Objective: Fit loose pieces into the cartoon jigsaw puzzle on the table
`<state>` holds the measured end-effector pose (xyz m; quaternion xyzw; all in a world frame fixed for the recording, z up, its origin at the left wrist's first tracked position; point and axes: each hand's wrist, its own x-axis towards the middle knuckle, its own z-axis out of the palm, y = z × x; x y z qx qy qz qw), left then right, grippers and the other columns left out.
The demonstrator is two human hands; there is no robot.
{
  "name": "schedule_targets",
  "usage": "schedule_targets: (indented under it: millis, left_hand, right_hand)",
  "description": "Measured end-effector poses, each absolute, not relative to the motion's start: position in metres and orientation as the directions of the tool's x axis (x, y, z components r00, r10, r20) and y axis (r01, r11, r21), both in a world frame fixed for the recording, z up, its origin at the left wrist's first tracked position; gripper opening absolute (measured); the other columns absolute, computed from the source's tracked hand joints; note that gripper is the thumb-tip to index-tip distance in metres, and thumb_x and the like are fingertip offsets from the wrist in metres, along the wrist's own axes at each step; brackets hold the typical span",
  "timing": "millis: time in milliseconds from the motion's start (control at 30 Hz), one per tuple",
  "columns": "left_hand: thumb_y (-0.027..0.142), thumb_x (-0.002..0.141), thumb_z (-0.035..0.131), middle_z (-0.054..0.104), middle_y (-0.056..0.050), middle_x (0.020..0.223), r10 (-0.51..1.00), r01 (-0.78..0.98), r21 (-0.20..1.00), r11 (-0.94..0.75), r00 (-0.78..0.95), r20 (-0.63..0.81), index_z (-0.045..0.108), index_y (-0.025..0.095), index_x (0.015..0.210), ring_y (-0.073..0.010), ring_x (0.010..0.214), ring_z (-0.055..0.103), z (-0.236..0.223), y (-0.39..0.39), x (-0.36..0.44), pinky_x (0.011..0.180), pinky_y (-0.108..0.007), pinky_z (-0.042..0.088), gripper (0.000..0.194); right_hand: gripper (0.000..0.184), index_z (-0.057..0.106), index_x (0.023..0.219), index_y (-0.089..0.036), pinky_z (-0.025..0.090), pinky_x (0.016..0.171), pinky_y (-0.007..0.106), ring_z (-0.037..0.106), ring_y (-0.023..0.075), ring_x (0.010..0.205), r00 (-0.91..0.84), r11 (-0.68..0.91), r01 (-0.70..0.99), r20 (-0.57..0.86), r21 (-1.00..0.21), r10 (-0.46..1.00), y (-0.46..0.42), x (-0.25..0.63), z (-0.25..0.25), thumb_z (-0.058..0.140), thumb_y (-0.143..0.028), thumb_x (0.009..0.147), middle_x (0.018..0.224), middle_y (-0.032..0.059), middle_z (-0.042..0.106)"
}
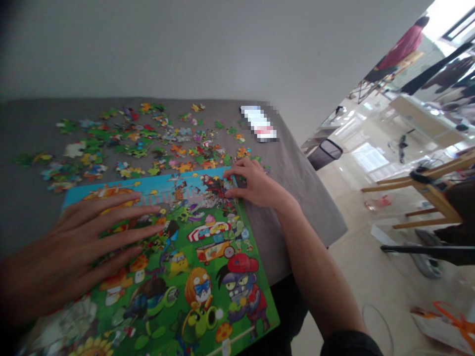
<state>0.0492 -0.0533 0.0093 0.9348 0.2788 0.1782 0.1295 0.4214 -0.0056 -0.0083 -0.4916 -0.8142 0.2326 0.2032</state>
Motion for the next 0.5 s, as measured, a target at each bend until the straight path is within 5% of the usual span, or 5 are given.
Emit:
schedule_targets:
  millis: [200, 333, 500]
  left_hand:
    - [0.047, 0.110, 0.043, 0.060, 0.010, 0.148, 0.572, 0.472, 0.354, -0.808, 0.772, 0.276, 0.067, 0.043, 0.134, -0.0180, 0.148, 0.036, 0.0091, -0.0533, 0.0500, 0.125, -0.029, 0.014, 0.034]
    - [0.030, 0.109, 0.045, 0.058, 0.007, 0.149, 0.545, 0.472, 0.295, -0.831, 0.797, 0.261, 0.066, 0.040, 0.136, -0.0210, 0.148, 0.036, 0.0110, -0.0542, 0.0505, 0.124, -0.036, 0.018, 0.035]
    - [0.022, 0.104, 0.049, 0.057, 0.006, 0.150, 0.502, 0.463, 0.200, -0.864, 0.828, 0.251, 0.063, 0.039, 0.139, -0.0231, 0.146, 0.039, 0.0114, -0.0507, 0.0479, 0.123, -0.038, 0.022, 0.041]
  right_hand:
    - [0.035, 0.068, 0.113, -0.024, 0.041, 0.105, 0.046, 0.059, 0.0281, 0.115, -0.460, 0.435, 0.681, 0.119, -0.589, 0.880, -0.0045, 0.4192, -0.0037, 0.082, -0.037, 0.085, 0.115, 0.0075, 0.068]
    - [0.032, 0.067, 0.110, -0.025, 0.041, 0.103, 0.044, 0.060, 0.0269, 0.112, -0.462, 0.451, 0.669, 0.143, -0.591, 0.875, -0.0046, 0.4176, -0.0016, 0.083, -0.035, 0.083, 0.112, 0.0057, 0.070]
    - [0.029, 0.063, 0.099, -0.024, 0.046, 0.078, 0.034, 0.059, 0.0199, 0.088, -0.428, 0.382, 0.629, 0.108, -0.677, 0.897, -0.0079, 0.4139, 0.0014, 0.083, -0.032, 0.080, 0.099, 0.0024, 0.069]
